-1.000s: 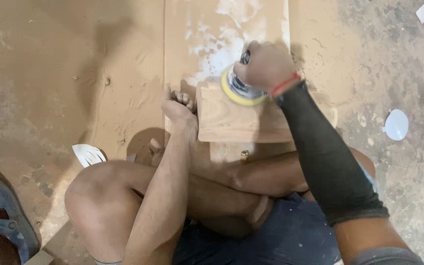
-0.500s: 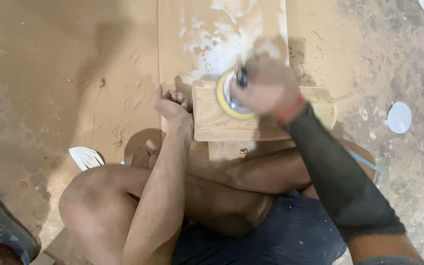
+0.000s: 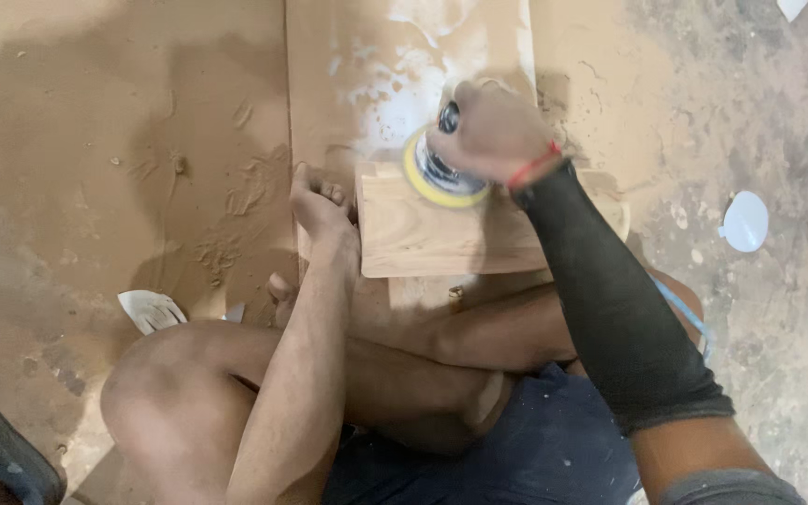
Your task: The person sits on the floor and uses a handheld orbital sander to smooth the surface of a rectangular wooden block. They hold the block steady with one hand while moving the sander across its top face.
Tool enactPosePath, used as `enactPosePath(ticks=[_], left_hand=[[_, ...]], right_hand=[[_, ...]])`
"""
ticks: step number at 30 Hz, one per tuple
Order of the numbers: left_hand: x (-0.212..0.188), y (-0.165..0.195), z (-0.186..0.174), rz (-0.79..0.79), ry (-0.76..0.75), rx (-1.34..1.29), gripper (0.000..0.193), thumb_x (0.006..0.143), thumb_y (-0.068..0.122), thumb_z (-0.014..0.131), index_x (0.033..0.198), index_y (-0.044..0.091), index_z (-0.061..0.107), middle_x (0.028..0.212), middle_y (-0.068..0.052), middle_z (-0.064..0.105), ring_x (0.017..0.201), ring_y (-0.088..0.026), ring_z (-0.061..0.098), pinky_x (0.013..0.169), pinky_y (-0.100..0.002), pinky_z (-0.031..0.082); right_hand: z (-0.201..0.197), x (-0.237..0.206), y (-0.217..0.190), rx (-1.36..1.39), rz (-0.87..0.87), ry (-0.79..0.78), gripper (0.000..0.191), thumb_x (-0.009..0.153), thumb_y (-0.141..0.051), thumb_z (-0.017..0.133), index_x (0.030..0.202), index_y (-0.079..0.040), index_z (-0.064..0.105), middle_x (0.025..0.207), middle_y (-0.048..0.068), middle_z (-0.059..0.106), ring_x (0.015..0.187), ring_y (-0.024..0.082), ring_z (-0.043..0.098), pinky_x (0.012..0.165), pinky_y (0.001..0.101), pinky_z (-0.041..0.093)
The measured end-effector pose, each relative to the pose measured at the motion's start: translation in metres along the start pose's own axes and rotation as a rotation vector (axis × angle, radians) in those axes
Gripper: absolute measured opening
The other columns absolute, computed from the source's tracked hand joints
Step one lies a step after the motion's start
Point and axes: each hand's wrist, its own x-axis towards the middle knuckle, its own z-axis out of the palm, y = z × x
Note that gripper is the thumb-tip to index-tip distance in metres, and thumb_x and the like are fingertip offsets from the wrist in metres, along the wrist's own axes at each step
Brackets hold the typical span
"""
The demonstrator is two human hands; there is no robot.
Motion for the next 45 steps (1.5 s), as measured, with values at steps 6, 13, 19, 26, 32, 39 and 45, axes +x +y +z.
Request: enactPosePath(ticks=[6, 13, 19, 26, 32, 39, 45], left_hand=[[0.011, 0.000, -0.001, 0.055, -0.022, -0.036, 0.038, 0.098, 0.042, 0.054, 0.074, 0.019, 0.037, 0.061, 0.006, 0.034, 0.050, -0.009, 0.034, 0.042, -0.026, 0.024], [0.004, 0.000, -0.001, -0.020, -0.021, 0.018, 0.049, 0.094, 0.051, 0.053, 0.066, 0.019, 0.029, 0.056, 0.004, 0.031, 0.046, -0.011, 0.028, 0.041, -0.028, 0.021], [0.012, -0.001, 0.002, 0.070, -0.060, -0.046, 0.043, 0.097, 0.044, 0.054, 0.068, 0.022, 0.032, 0.057, 0.007, 0.028, 0.049, -0.010, 0.028, 0.045, -0.030, 0.020], [0.006, -0.004, -0.004, 0.060, -0.108, -0.026, 0.046, 0.095, 0.047, 0.055, 0.067, 0.022, 0.028, 0.055, 0.007, 0.025, 0.047, -0.009, 0.025, 0.042, -0.029, 0.018], [-0.002, 0.000, -0.006, 0.021, -0.028, 0.038, 0.043, 0.094, 0.052, 0.054, 0.069, 0.023, 0.033, 0.057, 0.006, 0.029, 0.048, -0.010, 0.030, 0.045, -0.027, 0.023], [0.004, -0.004, -0.007, 0.075, -0.072, 0.038, 0.045, 0.096, 0.050, 0.055, 0.070, 0.022, 0.031, 0.059, 0.006, 0.030, 0.050, -0.010, 0.032, 0.046, -0.028, 0.026], [0.006, -0.005, -0.010, 0.022, -0.071, 0.005, 0.044, 0.097, 0.045, 0.054, 0.068, 0.022, 0.031, 0.059, 0.005, 0.030, 0.048, -0.011, 0.028, 0.045, -0.030, 0.023]], right_hand=[[0.005, 0.036, 0.005, -0.050, -0.100, 0.069, 0.052, 0.086, -0.041, 0.065, 0.110, 0.004, 0.071, 0.085, 0.025, 0.074, 0.072, 0.030, 0.073, 0.062, 0.0370, 0.054], [0.006, -0.060, 0.010, -0.061, -0.076, 0.154, 0.047, 0.098, -0.042, 0.059, 0.109, 0.002, 0.070, 0.083, 0.016, 0.072, 0.063, 0.024, 0.071, 0.046, 0.0363, 0.054], [0.038, -0.131, -0.003, -0.190, -0.164, 0.586, 0.038, 0.085, -0.040, 0.075, 0.104, -0.007, 0.074, 0.094, 0.016, 0.068, 0.064, 0.028, 0.068, 0.053, 0.0382, 0.054], [0.019, -0.058, 0.023, -0.079, -0.041, 0.282, 0.051, 0.098, -0.042, 0.063, 0.126, 0.000, 0.068, 0.086, 0.016, 0.075, 0.072, 0.025, 0.075, 0.053, 0.0355, 0.056], [0.008, 0.024, 0.037, -0.078, 0.034, 0.157, 0.057, 0.085, -0.045, 0.068, 0.120, 0.000, 0.069, 0.087, 0.020, 0.073, 0.072, 0.030, 0.074, 0.058, 0.0401, 0.056], [0.003, -0.020, 0.046, -0.093, 0.110, 0.092, 0.048, 0.091, -0.042, 0.065, 0.116, -0.001, 0.071, 0.086, 0.016, 0.073, 0.075, 0.030, 0.077, 0.061, 0.0396, 0.060], [0.032, -0.134, 0.018, -0.158, 0.003, 0.462, 0.045, 0.086, -0.043, 0.071, 0.116, -0.009, 0.070, 0.105, 0.019, 0.064, 0.065, 0.030, 0.070, 0.054, 0.0407, 0.056]])
